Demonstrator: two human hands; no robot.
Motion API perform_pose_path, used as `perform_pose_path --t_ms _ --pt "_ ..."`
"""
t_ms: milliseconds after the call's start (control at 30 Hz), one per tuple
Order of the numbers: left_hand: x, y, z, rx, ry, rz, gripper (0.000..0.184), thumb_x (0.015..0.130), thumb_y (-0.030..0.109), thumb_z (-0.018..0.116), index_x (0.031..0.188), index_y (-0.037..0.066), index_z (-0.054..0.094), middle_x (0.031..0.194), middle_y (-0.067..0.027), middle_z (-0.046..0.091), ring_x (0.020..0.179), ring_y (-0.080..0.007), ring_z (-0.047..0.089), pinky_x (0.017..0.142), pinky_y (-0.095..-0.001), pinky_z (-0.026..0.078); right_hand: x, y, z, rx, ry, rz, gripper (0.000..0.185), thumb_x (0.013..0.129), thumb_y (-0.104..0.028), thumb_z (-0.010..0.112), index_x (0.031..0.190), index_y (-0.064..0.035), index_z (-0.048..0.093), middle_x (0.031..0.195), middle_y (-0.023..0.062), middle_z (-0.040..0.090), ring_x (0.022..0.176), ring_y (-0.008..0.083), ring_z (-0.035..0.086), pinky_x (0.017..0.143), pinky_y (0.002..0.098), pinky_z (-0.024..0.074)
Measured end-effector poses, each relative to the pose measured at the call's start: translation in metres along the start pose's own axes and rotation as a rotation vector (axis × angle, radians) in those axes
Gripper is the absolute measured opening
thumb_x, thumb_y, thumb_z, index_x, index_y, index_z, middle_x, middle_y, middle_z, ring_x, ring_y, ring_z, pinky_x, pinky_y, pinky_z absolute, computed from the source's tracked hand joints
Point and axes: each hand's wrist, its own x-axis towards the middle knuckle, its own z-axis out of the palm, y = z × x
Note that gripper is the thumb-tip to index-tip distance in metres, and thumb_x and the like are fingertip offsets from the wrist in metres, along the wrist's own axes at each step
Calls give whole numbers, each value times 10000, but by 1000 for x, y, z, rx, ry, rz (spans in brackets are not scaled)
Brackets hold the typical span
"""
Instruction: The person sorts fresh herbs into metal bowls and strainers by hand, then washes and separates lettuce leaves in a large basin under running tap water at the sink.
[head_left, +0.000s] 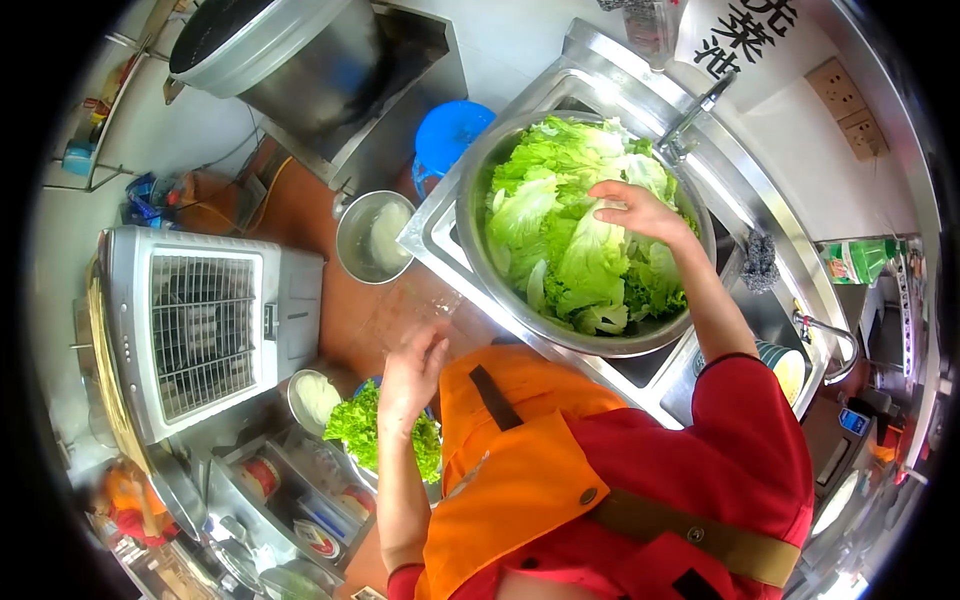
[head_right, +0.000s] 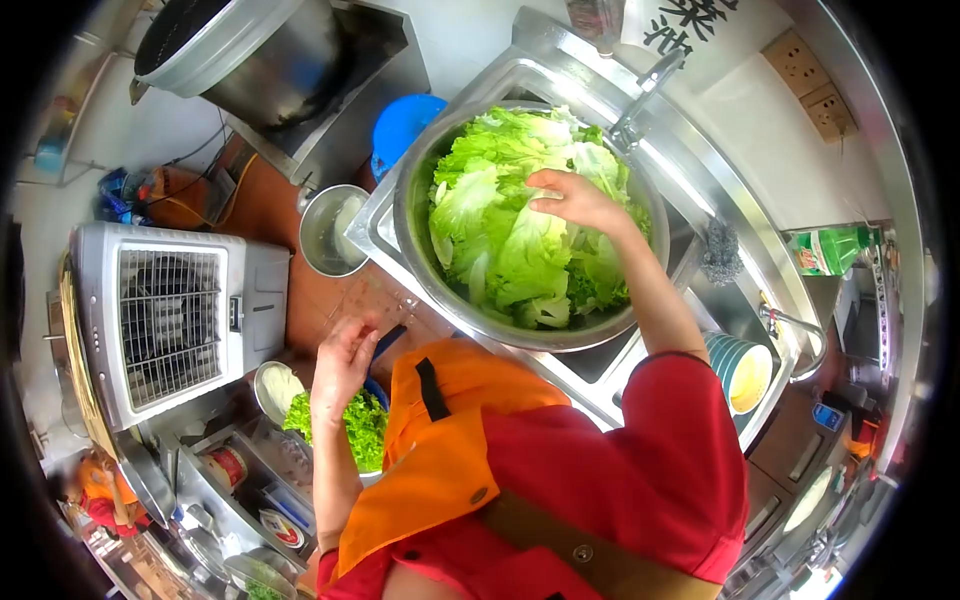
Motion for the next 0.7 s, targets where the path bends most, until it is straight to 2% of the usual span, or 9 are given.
perform_pose_path --t_ms 67,200,300,367,433,567,600,633,700 --pt "-17 -14 2 -8 38 -66 184 896 21 579 1073 -7 619 840 -100 660 765 -150 645 728 -248 509 8 3 8 -242 114 -59 340 865 -242 650 1144 -55 599 1095 124 642 978 221 611 864 302 478" --pt "-64 -36 -4 -200 108 -345 195 917 31 558 1099 12 628 816 -53 648 744 -96 627 695 -229 509 21 -23 9 -127 175 -69 253 890 -232 616 1042 -33 646 897 92 684 824 203 643 783 291 494" --pt "-95 -28 -9 -189 182 -527 180 905 106 584 1064 45 643 854 -115 680 728 -192 674 654 -291 522 35 -53 11 289 -19 -128 236 972 -228 514 894 -40 635 700 -13 535 663 86 497 657 237 411" --pt "-117 -41 2 -133 277 -424 219 939 140 552 1132 62 623 734 -43 637 655 -81 611 661 -231 508 43 -76 20 176 35 -61 261 975 -285 498 929 -88 664 637 -23 518 595 80 479 577 236 390" --pt "-118 -22 -4 -60 275 -502 237 920 156 567 1139 80 615 791 -109 664 694 -183 660 691 -278 525 54 -78 25 179 3 -44 263 986 -302 474 1042 -111 647 591 -40 466 552 69 447 556 245 378" --pt "-143 -27 1 -52 460 -489 251 904 196 567 1136 110 607 1011 -147 665 890 -344 644 793 -393 520 107 -36 31 11 -72 -120 310 978 -256 499 1199 -57 585 765 9 562 721 98 515 653 238 408" --pt "-150 -37 9 -39 472 -495 250 906 202 565 1134 107 606 1027 -140 663 901 -336 645 805 -396 517 133 26 25 -43 -4 -222 319 968 -241 511 1196 -28 578 902 80 635 827 174 583 744 297 460" --pt "-158 -47 17 -26 478 -493 250 907 208 562 1131 105 605 1044 -134 661 912 -329 645 818 -399 513 129 24 17 -453 -62 -257 328 959 -235 520 1175 7 565 1022 152 645 937 237 604 839 339 466" --pt "-171 -45 14 -79 471 -505 246 910 205 556 1127 100 606 1052 -129 661 928 -328 640 830 -392 511 144 99 7 -436 -104 -153 329 938 -268 554 1084 26 563 980 185 636 876 259 596 803 371 462"
